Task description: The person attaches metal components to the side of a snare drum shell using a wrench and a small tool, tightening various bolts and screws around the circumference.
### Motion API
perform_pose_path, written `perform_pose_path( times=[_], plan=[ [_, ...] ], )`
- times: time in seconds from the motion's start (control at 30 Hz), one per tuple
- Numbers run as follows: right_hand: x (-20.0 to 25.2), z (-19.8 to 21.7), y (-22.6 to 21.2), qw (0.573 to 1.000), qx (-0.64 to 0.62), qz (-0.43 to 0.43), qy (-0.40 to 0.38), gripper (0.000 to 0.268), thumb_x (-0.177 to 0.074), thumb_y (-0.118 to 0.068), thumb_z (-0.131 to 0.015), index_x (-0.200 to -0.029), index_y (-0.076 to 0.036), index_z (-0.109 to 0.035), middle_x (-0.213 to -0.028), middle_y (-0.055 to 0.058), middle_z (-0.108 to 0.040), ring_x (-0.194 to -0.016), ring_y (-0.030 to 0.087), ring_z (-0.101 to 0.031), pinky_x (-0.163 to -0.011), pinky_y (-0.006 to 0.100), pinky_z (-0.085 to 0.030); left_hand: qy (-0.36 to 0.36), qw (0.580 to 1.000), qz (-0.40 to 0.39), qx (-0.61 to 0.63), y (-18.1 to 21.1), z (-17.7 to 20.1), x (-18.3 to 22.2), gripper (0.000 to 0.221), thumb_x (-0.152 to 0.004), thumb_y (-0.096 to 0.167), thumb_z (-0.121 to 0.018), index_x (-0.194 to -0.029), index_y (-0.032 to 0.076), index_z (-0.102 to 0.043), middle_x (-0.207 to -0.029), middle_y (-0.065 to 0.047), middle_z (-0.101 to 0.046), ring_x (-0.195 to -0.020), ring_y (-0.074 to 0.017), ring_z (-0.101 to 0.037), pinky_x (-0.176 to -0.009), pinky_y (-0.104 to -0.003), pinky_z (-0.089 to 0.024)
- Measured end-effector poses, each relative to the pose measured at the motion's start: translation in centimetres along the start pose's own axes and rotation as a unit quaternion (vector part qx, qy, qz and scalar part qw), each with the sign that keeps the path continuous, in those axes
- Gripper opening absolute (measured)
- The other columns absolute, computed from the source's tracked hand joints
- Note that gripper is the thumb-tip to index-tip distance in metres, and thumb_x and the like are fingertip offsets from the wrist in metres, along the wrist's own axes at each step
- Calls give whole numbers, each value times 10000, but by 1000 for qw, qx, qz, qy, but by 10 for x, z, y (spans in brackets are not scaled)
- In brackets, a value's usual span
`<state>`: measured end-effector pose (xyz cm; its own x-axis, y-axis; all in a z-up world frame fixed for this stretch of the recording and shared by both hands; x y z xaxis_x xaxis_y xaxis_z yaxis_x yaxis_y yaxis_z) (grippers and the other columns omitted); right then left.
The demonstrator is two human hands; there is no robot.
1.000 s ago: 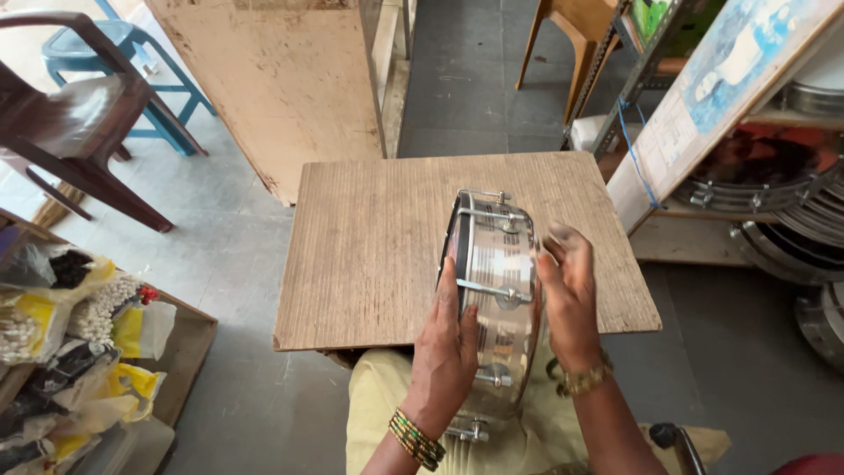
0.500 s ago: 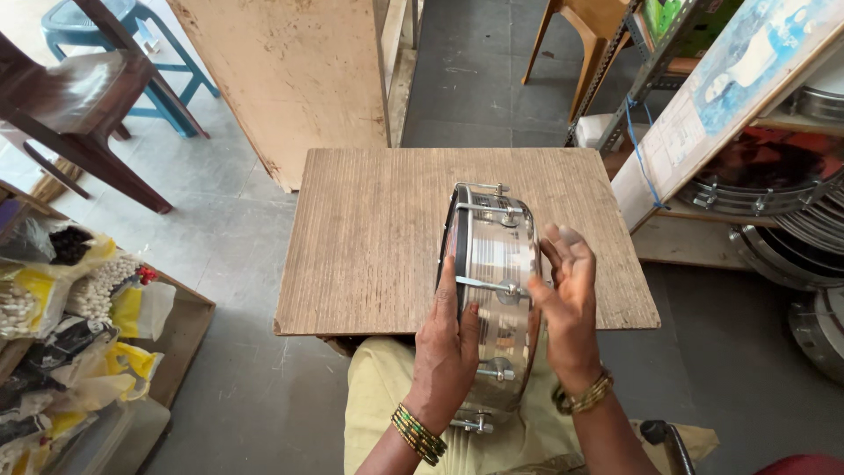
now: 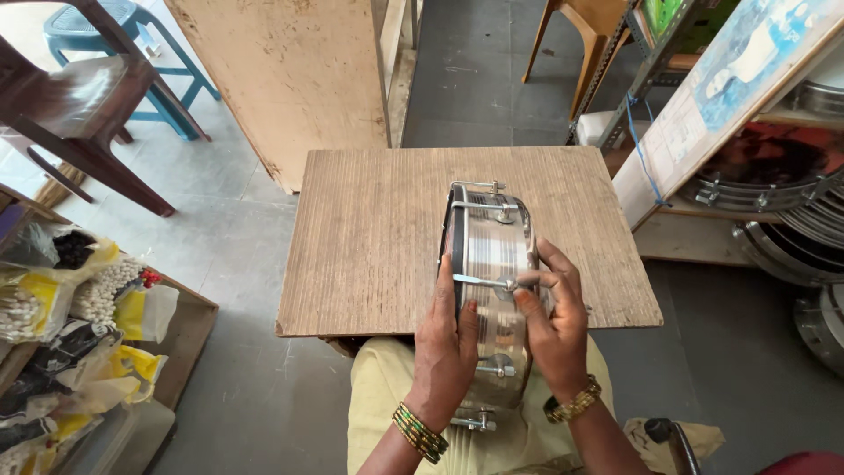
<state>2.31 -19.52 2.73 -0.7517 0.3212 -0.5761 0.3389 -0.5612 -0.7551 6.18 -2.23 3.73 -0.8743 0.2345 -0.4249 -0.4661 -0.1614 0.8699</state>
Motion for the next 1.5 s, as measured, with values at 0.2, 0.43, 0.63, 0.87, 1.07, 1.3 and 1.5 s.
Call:
perform_pose_path(
  times=[0.2,0.43,0.63,0.87,1.07,1.3,1.5],
  plan=[
    [-5,3,10,999,-52,-16,-2,232,-1044,-260,-580,-1154,-73,-666,-1536,158,-488,-1471,306,-441,-1171,414,-401,8,1000,8,-4,-5,-4,1,664,-1027,76,-532,-1611,18,-220,-1470,-301,-540,-1254,-430,-636,-920,-429,-561],
    [-4,4,7,998,57,20,10,170,-1024,-235,-626,-1101,-94,-682,-1538,142,-520,-1472,287,-484,-1174,421,-434,13,999,24,-29,-10,-5,3,672,-1016,79,-556,-1606,31,-237,-1274,-295,-662,-997,-396,-731,-771,-420,-581],
    [0,1,-4,999,-23,22,0,143,-995,-162,-608,-1092,-58,-618,-1544,158,-483,-1470,320,-434,-1161,435,-410,15,998,54,-39,-14,-8,5,669,-996,97,-582,-1588,34,-276,-1055,-255,-722,-843,-347,-747,-705,-410,-575],
    [-6,4,-6,999,-24,37,-7,176,-987,-149,-603,-1131,-47,-617,-1556,179,-440,-1490,329,-385,-1194,450,-356,39,998,17,-53,-12,-5,3,658,-1008,96,-588,-1590,27,-289,-1007,-263,-712,-818,-365,-723,-690,-419,-565],
    [-7,6,5,1000,-12,15,-2,117,-1025,-154,-598,-1088,-88,-671,-1562,155,-478,-1493,311,-431,-1195,446,-389,31,998,20,-43,-11,-5,2,659,-1008,93,-577,-1592,25,-279,-1004,-262,-712,-808,-359,-731,-676,-416,-565],
    [-12,8,8,1000,-4,2,-1,152,-1008,-185,-617,-1099,-85,-687,-1543,145,-489,-1496,309,-420,-1212,460,-363,39,998,8,-42,-7,-6,-2,654,-1009,85,-578,-1590,10,-286,-966,-249,-703,-781,-352,-713,-670,-410,-558],
    [-11,4,12,1000,4,2,-6,189,-1018,-260,-639,-1072,-85,-690,-1545,139,-498,-1471,303,-462,-1167,426,-430,32,998,13,-54,-8,-7,2,657,-1016,88,-583,-1594,7,-282,-952,-246,-697,-768,-351,-696,-672,-419,-546]
  ],
)
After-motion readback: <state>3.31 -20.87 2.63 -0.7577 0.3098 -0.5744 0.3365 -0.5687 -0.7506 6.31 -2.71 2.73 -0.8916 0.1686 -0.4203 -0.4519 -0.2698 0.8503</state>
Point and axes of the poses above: each hand's wrist, its own x-axis away from the middle knuckle, its own z-axis out of the back of the hand, y = z × x, the point moved 9 cm from there along -x, towards the middle knuckle
